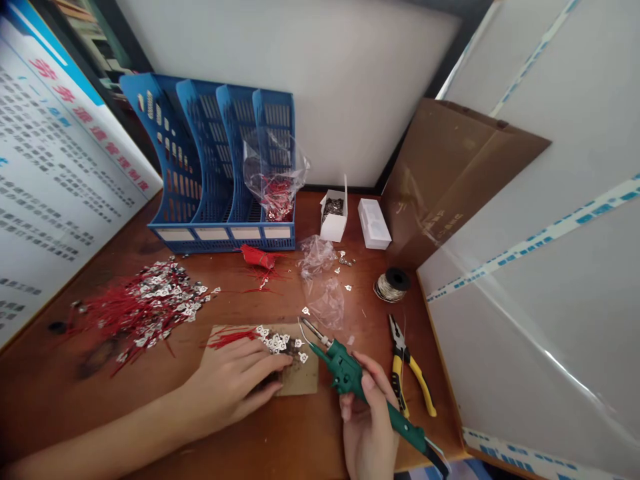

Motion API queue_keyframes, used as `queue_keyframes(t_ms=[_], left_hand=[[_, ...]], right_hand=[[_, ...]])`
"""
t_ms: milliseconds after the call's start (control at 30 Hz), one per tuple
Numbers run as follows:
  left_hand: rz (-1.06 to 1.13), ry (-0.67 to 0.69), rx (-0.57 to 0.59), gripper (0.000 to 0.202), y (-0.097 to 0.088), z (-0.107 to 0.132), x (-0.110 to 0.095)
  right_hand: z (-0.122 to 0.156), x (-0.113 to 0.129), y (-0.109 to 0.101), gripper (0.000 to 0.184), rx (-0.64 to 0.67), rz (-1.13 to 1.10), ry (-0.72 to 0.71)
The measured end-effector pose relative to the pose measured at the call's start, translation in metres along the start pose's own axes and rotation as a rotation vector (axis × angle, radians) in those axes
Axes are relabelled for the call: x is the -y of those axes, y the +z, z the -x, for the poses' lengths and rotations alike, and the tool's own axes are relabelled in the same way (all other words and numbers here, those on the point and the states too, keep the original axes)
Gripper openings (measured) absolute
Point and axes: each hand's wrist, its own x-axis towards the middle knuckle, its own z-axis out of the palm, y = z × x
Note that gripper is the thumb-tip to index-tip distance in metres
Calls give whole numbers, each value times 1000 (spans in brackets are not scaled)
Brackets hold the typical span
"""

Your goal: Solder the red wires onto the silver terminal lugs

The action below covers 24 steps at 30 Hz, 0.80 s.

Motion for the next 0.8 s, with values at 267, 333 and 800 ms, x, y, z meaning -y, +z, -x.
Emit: queue_keyframes(t_ms=[267, 333, 800], left_hand=[[28, -50, -38, 30, 11, 0, 2], [19, -51, -44, 33, 11, -1, 0], [-101, 38, -74, 26, 8, -7, -2]], right_hand=[[2, 7, 12, 57, -65, -22, 20], [3, 8, 13, 57, -68, -27, 22], [-6, -2, -8, 49, 34, -51, 14]])
